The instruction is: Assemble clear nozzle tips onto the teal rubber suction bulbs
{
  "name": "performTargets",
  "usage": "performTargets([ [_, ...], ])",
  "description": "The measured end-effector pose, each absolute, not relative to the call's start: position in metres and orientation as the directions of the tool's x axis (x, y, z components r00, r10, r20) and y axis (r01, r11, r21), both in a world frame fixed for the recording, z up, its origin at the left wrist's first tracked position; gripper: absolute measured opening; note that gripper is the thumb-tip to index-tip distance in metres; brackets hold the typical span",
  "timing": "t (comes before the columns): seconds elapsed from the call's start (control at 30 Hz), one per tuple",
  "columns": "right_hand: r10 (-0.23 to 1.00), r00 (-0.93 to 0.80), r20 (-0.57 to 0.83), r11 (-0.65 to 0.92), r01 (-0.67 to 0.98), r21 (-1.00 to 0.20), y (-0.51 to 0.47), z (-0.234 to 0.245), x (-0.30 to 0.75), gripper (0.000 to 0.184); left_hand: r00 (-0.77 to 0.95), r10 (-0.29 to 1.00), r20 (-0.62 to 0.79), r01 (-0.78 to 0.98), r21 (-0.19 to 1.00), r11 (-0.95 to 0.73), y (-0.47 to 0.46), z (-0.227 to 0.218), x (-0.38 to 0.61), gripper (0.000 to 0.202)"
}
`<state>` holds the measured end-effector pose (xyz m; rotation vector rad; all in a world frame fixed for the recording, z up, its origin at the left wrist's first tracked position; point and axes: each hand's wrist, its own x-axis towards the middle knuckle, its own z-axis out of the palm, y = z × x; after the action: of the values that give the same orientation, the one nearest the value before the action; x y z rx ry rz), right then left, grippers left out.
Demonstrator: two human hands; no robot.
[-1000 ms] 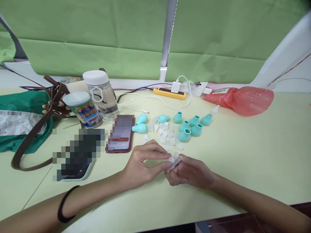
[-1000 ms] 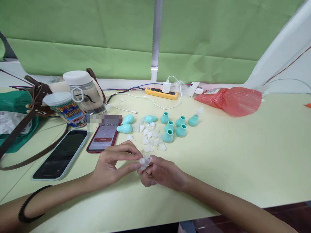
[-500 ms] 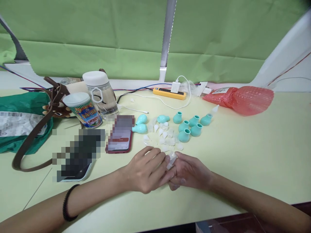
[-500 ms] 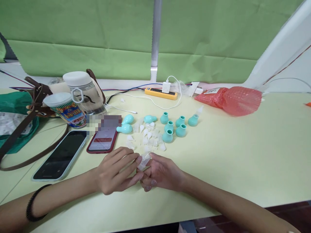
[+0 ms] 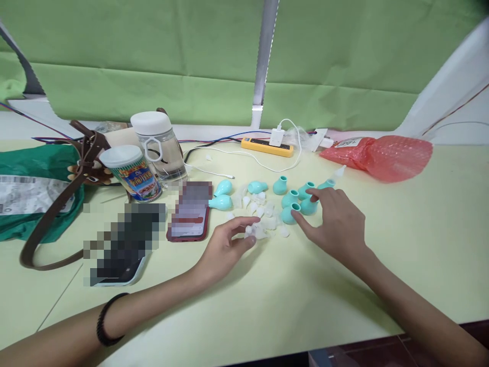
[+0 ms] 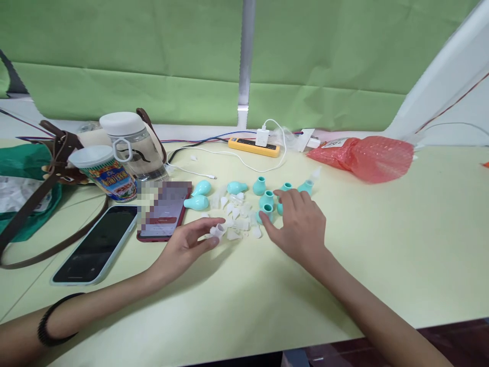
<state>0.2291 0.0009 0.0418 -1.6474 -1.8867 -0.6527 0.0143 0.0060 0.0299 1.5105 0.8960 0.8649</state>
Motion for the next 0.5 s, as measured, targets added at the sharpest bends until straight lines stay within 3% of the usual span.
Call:
performTargets([
  [0.1, 0.889, 0.049, 0.456, -0.053, 0.999, -0.004, 0.0098, 0.0422, 0.2366, 0.036, 0.408, 0.913, 0.006, 0.050, 0.998, -0.029, 0.0069, 0.0302, 0.0154, 0.020],
  [0.23, 0.970, 0.071, 0.234, -0.065, 0.997, -0.031, 0.0114, 0.0377, 0.2376, 0.033, 0.375, 0.927, -0.030, 0.033, 0.999, 0.019, 0.0025, 0.0334, 0.0151, 0.029],
  [0.37, 0.969, 0.023, 0.245, -0.003, 0.997, -0.080, 0.0109, 0.0342, 0.2352, 0.025, 0.384, 0.921, -0.065, 0.047, 0.998, 0.051, -0.0004, 0.0378, 0.0147, 0.028],
  [0.5, 0.920, 0.009, 0.392, 0.048, 0.990, -0.136, 0.0096, 0.0364, 0.2336, 0.021, 0.362, 0.926, -0.106, -0.032, 0.992, 0.126, 0.0013, 0.0394, 0.0151, 0.026],
])
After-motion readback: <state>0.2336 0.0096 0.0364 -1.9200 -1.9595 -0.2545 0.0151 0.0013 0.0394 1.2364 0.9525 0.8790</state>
